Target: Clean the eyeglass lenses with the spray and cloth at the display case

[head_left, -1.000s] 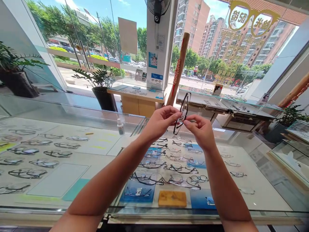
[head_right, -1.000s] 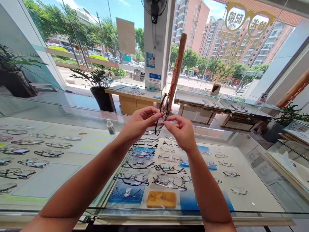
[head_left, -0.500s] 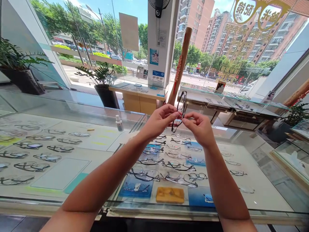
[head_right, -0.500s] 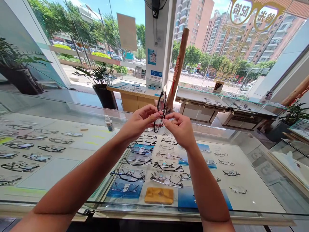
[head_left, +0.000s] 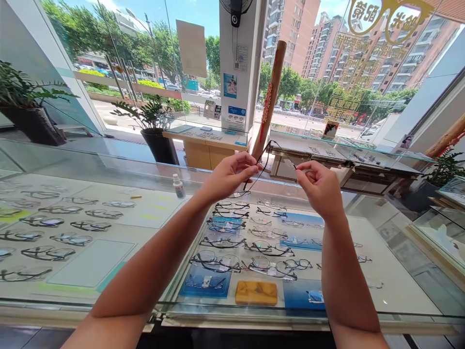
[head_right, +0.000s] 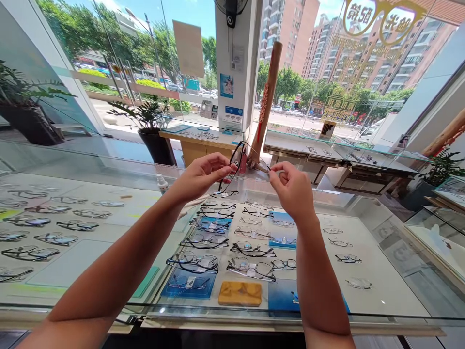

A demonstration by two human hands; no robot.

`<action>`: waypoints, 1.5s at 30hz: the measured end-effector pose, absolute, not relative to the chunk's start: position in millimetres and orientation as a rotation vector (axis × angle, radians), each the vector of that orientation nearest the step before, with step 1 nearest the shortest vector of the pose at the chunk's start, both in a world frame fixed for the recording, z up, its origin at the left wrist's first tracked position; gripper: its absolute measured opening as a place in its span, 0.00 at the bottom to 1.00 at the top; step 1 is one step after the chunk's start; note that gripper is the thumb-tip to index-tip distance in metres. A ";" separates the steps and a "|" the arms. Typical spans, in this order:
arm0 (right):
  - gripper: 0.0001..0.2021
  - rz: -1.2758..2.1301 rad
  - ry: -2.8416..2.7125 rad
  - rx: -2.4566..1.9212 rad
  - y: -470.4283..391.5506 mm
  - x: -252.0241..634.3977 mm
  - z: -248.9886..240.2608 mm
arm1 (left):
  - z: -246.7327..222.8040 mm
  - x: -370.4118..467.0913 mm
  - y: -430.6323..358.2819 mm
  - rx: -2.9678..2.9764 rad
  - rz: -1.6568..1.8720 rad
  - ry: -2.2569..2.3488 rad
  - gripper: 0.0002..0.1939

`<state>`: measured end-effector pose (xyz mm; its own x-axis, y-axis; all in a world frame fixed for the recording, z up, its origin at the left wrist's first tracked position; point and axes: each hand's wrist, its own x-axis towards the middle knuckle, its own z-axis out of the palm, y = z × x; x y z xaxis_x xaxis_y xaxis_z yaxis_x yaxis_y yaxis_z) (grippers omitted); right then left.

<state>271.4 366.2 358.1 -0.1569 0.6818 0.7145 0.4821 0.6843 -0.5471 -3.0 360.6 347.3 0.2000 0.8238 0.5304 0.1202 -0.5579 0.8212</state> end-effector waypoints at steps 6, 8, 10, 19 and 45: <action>0.10 -0.216 -1.753 -1.012 370.2 281.3 360.2 | 349.3 -13.5 365.8 1.912 1.357 1.003 0.14; 0.09 -0.269 -1.728 -0.997 370.4 276.6 358.9 | 348.0 -11.0 366.9 1.854 1.378 0.972 0.15; 0.09 -0.292 -1.683 -0.960 367.5 268.8 357.2 | 346.3 -6.4 367.1 1.768 1.414 0.939 0.17; 0.18 0.170 -1.719 -0.911 346.7 221.7 343.0 | 339.4 18.8 356.8 1.687 1.420 0.876 0.18; 0.30 0.437 -1.638 -0.961 378.3 242.7 340.9 | 337.3 24.2 355.0 1.457 1.499 0.792 0.21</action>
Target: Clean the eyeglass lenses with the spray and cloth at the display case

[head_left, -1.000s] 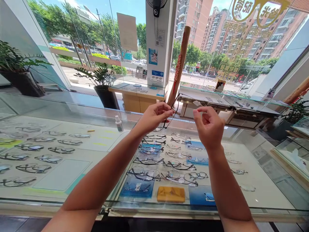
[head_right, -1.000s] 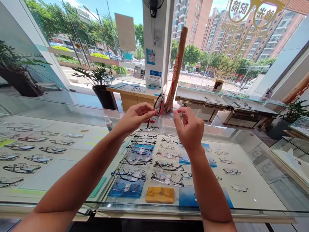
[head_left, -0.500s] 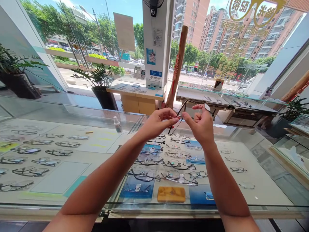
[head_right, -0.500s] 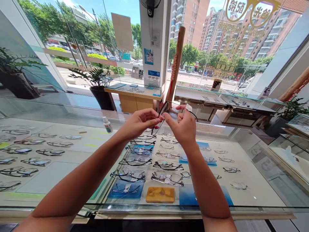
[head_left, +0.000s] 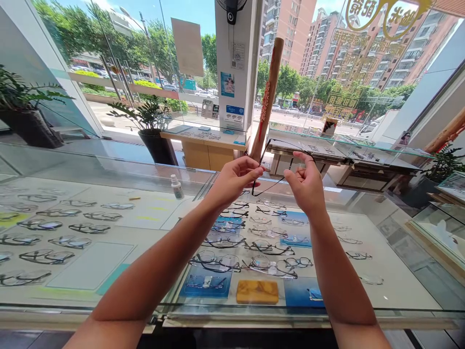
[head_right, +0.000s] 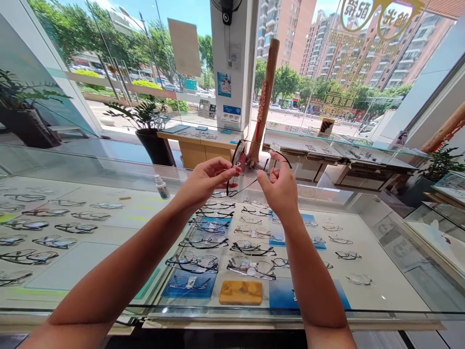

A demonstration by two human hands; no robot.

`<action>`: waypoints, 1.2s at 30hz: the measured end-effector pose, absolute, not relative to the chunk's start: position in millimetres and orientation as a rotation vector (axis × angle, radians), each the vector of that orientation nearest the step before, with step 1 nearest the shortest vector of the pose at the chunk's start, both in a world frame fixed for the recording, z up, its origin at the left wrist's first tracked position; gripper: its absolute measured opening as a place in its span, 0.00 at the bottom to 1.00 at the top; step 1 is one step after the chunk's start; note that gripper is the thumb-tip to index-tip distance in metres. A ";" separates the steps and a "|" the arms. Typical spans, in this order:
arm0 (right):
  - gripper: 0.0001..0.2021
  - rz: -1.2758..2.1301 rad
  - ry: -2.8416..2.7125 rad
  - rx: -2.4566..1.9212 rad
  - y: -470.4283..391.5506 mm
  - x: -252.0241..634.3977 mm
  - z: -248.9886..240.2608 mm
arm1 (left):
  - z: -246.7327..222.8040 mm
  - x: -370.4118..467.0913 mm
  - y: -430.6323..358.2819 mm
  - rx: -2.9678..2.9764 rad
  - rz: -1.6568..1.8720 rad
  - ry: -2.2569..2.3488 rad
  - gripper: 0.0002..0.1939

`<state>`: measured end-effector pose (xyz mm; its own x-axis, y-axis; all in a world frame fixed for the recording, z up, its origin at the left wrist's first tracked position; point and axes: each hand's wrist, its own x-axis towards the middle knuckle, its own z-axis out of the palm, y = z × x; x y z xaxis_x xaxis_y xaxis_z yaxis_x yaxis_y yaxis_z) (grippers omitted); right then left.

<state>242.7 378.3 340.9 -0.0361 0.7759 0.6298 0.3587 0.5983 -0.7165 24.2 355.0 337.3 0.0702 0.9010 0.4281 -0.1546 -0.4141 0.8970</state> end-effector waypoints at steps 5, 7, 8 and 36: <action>0.23 0.396 -1.681 -1.016 376.8 245.6 343.8 | 337.7 21.1 359.8 1.383 1.598 0.794 0.24; 0.14 0.360 -1.728 -1.070 375.7 248.7 346.0 | 339.4 17.7 361.1 1.359 1.647 0.806 0.24; 0.11 0.343 -1.760 -1.104 375.2 250.6 347.1 | 340.4 15.5 361.6 1.347 1.671 0.811 0.24; 0.12 0.512 -2.049 -0.658 360.7 221.3 336.3 | 328.6 40.2 348.0 1.449 1.505 0.825 0.14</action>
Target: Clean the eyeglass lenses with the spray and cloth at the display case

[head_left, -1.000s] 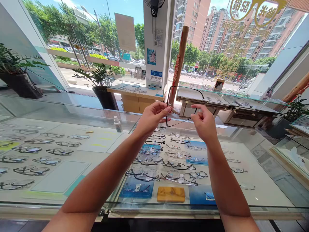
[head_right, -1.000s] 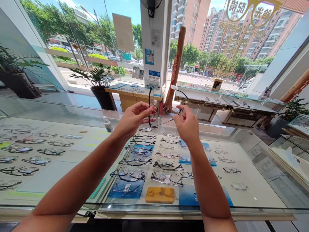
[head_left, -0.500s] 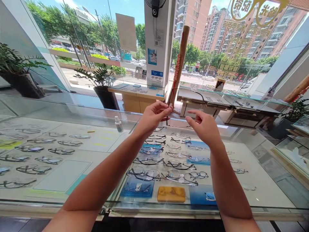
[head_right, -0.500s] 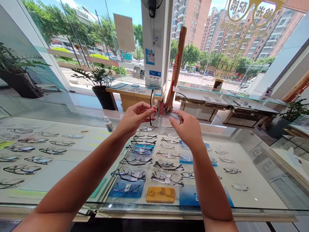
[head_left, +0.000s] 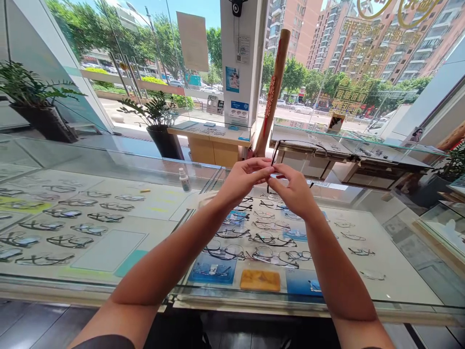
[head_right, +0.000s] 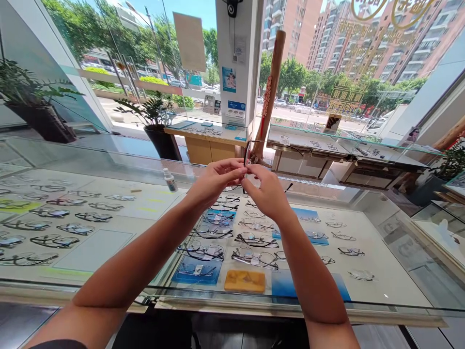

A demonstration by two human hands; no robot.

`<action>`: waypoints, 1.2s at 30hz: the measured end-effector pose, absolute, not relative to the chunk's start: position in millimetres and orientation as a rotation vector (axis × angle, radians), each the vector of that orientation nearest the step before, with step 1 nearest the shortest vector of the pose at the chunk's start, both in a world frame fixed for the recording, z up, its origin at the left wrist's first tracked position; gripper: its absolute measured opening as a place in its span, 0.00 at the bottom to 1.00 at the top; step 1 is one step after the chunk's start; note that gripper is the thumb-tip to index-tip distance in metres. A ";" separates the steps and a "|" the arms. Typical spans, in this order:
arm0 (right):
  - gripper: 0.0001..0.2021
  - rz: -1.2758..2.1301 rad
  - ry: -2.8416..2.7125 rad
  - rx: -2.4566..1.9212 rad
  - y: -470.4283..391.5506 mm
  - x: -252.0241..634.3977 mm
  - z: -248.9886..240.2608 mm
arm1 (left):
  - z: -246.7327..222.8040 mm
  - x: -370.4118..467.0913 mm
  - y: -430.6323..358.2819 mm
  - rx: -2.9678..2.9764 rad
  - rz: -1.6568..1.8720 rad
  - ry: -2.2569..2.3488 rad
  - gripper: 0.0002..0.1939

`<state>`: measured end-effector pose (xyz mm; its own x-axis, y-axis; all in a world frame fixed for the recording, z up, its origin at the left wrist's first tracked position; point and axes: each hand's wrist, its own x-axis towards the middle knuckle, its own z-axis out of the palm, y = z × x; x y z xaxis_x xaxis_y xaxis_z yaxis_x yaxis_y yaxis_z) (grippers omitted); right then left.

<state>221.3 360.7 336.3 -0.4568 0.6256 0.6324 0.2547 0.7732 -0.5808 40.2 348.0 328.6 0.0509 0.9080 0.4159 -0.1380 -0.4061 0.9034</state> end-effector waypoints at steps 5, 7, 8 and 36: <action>0.16 0.493 -2.015 -0.757 364.2 239.3 321.4 | 322.3 18.8 342.1 1.730 1.671 1.038 0.13; 0.16 0.509 -1.988 -0.842 367.5 250.6 308.4 | 311.7 -6.4 343.3 1.752 1.829 1.248 0.13; 0.16 0.516 -1.975 -0.884 369.7 256.4 301.2 | 304.0 -22.6 345.5 1.736 1.931 1.382 0.13; 0.19 0.771 -1.736 -0.849 396.2 269.2 257.3 | 256.0 -114.6 389.4 1.151 1.795 1.557 0.26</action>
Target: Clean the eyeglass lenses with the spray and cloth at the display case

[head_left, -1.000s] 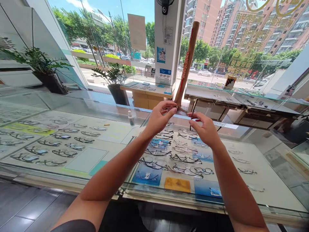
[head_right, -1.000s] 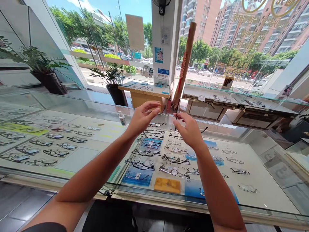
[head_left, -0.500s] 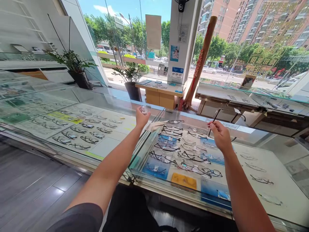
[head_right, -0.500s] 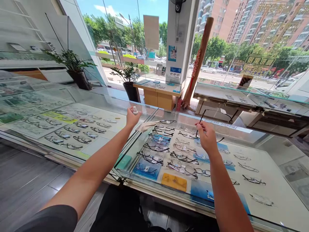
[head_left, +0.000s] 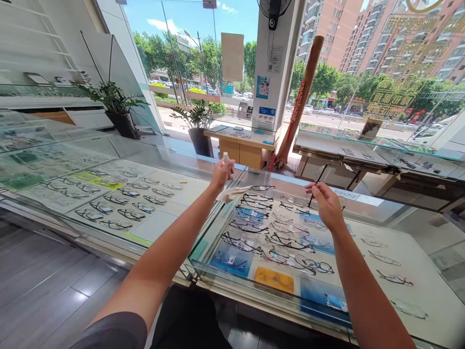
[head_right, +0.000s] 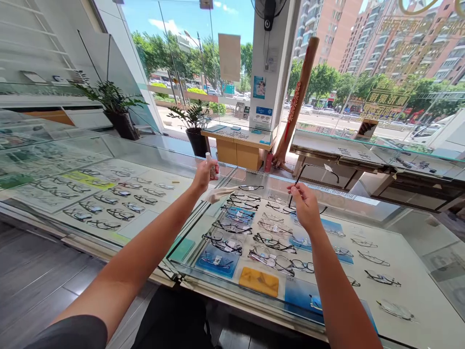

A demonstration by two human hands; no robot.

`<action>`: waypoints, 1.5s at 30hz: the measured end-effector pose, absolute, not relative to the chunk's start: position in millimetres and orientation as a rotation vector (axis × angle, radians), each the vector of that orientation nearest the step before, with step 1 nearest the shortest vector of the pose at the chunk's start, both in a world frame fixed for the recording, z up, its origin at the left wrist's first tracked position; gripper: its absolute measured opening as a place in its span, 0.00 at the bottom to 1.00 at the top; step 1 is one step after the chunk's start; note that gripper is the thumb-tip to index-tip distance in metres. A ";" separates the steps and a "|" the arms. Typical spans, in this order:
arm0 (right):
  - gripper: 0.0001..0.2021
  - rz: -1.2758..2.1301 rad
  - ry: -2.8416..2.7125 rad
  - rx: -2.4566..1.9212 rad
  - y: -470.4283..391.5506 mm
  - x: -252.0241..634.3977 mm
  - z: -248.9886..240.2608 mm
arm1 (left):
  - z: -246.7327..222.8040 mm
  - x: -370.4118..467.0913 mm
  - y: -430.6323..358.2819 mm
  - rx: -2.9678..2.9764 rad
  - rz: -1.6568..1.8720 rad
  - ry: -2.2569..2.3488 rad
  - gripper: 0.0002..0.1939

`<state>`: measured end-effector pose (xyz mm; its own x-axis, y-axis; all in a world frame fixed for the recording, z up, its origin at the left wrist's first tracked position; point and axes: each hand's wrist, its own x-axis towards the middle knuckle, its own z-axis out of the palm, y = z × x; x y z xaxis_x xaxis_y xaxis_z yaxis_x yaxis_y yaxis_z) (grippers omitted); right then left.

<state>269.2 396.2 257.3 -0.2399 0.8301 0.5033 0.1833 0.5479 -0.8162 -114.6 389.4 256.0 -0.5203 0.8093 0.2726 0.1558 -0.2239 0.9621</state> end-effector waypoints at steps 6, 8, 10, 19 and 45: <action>0.17 0.927 -1.802 -0.649 393.9 242.0 316.4 | 332.8 -44.6 380.4 1.241 1.363 0.833 0.40; 0.17 0.978 -1.789 -0.610 389.2 237.6 333.6 | 350.9 -26.0 378.7 1.264 1.235 0.727 0.40; 0.16 1.070 -1.766 -0.567 382.8 236.3 344.3 | 362.1 -11.1 376.6 1.266 1.129 0.648 0.40; 0.15 1.382 -1.730 -0.491 372.2 235.2 337.8 | 348.8 22.8 369.2 1.293 1.297 0.820 0.38; 0.14 1.527 -1.656 -0.394 378.1 227.0 332.5 | 326.9 23.3 381.5 1.551 1.407 1.073 0.39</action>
<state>227.0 378.1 332.5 -0.6070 0.7105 0.3561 -0.2976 0.2122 -0.9308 23.3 381.5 326.9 0.0359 0.9366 0.3487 0.0879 -0.3505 0.9324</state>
